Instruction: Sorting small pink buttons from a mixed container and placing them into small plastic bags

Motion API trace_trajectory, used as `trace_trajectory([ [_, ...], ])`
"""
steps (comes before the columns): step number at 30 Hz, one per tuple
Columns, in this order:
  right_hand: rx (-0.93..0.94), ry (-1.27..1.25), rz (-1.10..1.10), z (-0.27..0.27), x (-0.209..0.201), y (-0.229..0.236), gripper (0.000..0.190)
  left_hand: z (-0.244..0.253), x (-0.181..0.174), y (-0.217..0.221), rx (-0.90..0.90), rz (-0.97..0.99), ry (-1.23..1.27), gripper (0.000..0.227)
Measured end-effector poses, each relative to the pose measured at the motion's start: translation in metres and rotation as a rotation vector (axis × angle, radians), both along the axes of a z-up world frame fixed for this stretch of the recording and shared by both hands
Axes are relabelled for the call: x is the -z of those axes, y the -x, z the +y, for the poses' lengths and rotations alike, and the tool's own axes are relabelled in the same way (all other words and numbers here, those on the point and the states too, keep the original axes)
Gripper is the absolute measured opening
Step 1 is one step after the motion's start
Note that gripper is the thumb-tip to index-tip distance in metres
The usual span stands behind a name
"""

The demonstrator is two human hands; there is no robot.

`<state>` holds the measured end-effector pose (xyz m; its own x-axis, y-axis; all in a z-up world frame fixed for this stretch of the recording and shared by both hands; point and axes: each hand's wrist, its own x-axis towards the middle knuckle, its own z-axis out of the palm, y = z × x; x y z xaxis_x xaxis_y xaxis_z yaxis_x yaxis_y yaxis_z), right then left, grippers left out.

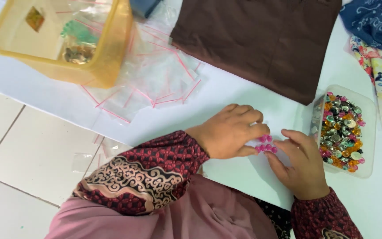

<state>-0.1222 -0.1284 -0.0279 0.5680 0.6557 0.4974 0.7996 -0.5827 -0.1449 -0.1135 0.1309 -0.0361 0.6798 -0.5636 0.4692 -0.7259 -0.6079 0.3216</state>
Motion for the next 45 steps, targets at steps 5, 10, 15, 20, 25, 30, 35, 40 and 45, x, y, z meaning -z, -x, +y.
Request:
trace_trajectory([
  [5, -0.097, 0.056, -0.061, 0.022, 0.007, 0.033, 0.020, 0.020, -0.012, 0.072, -0.029, -0.068, 0.015, 0.051],
  [10, -0.249, 0.103, -0.033, 0.073, 0.007, 0.051, 0.017, 0.068, -0.011, 0.112, -0.068, 0.011, 0.063, 0.037],
  [15, -0.319, 0.094, 0.097, 0.138, -0.022, 0.047, 0.010, 0.113, -0.007, 0.124, -0.238, -0.007, 0.195, 0.034],
  [20, -0.280, 0.119, 0.081, 0.192, -0.038, 0.011, 0.016, 0.131, 0.017, 0.123, -0.363, -0.090, 0.127, 0.040],
  [25, -0.153, 0.200, 0.059, 0.230, -0.028, -0.022, 0.032, 0.129, 0.019, 0.123, -0.440, -0.206, 0.104, 0.038],
  [30, -0.179, 0.155, -0.048, 0.248, -0.010, -0.033, 0.025, 0.129, 0.019, 0.121, -0.446, -0.171, 0.088, 0.037],
  [35, -0.208, 0.071, -0.040, 0.242, -0.014, -0.027, 0.020, 0.130, 0.018, 0.121, -0.438, -0.154, 0.088, 0.040],
  [40, -0.229, -0.095, -0.101, 0.231, -0.045, -0.014, 0.008, 0.130, 0.013, 0.123, -0.439, -0.166, 0.111, 0.040],
  [45, -0.144, -0.306, 0.108, 0.187, -0.064, -0.014, 0.009, 0.126, 0.001, 0.119, -0.347, -0.036, 0.293, 0.032],
])
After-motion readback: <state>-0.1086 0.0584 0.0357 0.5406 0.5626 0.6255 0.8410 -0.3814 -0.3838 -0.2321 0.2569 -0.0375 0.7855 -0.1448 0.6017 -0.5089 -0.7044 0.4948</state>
